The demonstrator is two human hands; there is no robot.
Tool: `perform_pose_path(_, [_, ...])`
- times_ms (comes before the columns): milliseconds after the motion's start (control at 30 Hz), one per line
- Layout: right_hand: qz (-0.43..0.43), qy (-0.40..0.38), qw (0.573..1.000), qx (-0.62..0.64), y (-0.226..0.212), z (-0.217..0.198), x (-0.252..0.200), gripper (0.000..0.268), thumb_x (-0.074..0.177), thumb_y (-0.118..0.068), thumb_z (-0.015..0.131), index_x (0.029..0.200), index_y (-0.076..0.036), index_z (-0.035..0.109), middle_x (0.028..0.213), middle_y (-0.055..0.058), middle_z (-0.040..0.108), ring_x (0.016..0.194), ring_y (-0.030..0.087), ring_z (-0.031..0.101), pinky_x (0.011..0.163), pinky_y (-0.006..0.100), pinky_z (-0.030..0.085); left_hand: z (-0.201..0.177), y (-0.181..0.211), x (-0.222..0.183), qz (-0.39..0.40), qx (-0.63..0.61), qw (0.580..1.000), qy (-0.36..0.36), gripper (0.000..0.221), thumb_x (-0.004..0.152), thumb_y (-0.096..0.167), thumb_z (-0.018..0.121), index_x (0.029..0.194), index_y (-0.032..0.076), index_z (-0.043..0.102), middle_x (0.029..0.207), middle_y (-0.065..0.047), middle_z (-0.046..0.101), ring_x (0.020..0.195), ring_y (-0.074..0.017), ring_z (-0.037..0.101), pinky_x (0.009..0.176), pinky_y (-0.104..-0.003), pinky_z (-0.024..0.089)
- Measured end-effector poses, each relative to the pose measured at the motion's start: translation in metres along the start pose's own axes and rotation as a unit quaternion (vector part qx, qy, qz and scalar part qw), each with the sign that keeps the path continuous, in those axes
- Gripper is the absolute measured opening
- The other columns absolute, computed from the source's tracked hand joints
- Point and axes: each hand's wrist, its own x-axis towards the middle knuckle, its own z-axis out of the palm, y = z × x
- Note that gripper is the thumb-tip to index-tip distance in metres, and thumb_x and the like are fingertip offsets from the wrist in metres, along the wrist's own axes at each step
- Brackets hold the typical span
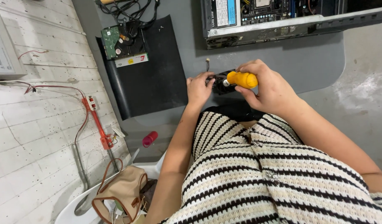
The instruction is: Using a screwdriver to disassemble or assemble a computer cooling fan and heatsink assembly.
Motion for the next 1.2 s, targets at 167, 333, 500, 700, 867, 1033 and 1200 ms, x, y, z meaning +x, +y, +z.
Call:
perform_pose_path(167, [-0.008,-0.001,1.000,-0.003,0.000,0.001,0.001,0.039,0.094,-0.011,0.075,0.122,0.003,0.052,0.114,0.019,0.065,0.093,0.040,0.072,0.080,0.044,0.058,-0.002,0.004,-0.002,0.001,-0.001,1.000,-0.004,0.024,0.102,0.025,0.066,0.124,0.019,0.071,0.106,0.002,0.077,0.088,-0.0192,0.073,0.102,-0.042,0.032])
perform_pose_path(333, [0.015,-0.062,0.998,-0.023,-0.020,-0.008,0.027,0.042,0.094,-0.021,0.074,0.128,-0.004,0.055,0.118,0.013,0.063,0.092,0.037,0.072,0.076,0.044,0.059,0.010,-0.008,0.004,0.008,0.044,0.999,0.007,0.023,0.102,0.030,0.065,0.123,0.024,0.070,0.106,0.005,0.076,0.088,-0.0171,0.074,0.100,-0.041,0.035])
perform_pose_path(500, [0.023,-0.272,0.962,-0.015,-0.063,-0.031,0.066,0.022,0.099,-0.018,0.060,0.115,-0.006,0.051,0.112,0.019,0.061,0.080,0.051,0.068,0.067,0.058,0.060,-0.007,0.013,-0.004,0.036,0.110,0.993,0.001,0.030,0.097,0.024,0.068,0.126,0.018,0.068,0.114,-0.003,0.073,0.091,-0.0266,0.075,0.093,-0.043,0.041])
perform_pose_path(700, [-0.003,-0.138,0.943,-0.304,-0.037,0.006,0.059,0.047,0.087,-0.063,0.069,0.104,-0.022,0.052,0.085,-0.003,0.054,0.058,0.026,0.068,0.054,0.038,0.056,-0.064,0.091,-0.036,0.130,0.007,0.984,0.124,0.080,0.072,0.026,0.072,0.147,0.011,0.045,0.140,-0.012,0.049,0.118,-0.0383,0.062,0.097,-0.044,0.043])
perform_pose_path(867, [0.030,-0.109,0.927,-0.357,-0.048,0.013,0.061,0.057,0.081,-0.075,0.070,0.100,-0.023,0.055,0.077,-0.003,0.059,0.060,0.021,0.070,0.056,0.033,0.055,-0.049,0.093,-0.030,0.157,-0.128,0.951,0.232,0.046,0.080,0.027,0.079,0.119,0.014,0.058,0.109,0.001,0.054,0.101,-0.0254,0.064,0.102,-0.040,0.041])
perform_pose_path(1033, [-0.002,-0.196,0.939,-0.281,-0.067,-0.019,0.073,0.085,0.076,-0.058,0.077,0.148,-0.023,0.047,0.148,0.021,0.045,0.103,0.047,0.071,0.088,0.058,0.059,-0.061,0.099,-0.024,0.183,-0.140,0.926,0.298,0.036,0.080,0.018,0.086,0.103,0.013,0.059,0.088,-0.002,0.060,0.084,-0.0255,0.065,0.105,-0.041,0.041])
perform_pose_path(1200, [-0.133,-0.138,0.900,-0.391,-0.043,-0.010,0.066,0.050,0.079,-0.023,0.079,0.124,-0.030,0.057,0.124,-0.005,0.056,0.091,0.018,0.076,0.104,0.036,0.053,-0.091,0.127,-0.033,0.185,-0.253,0.936,0.160,0.055,0.078,0.009,0.081,0.129,0.006,0.060,0.141,-0.009,0.053,0.134,-0.0318,0.056,0.115,-0.046,0.046])
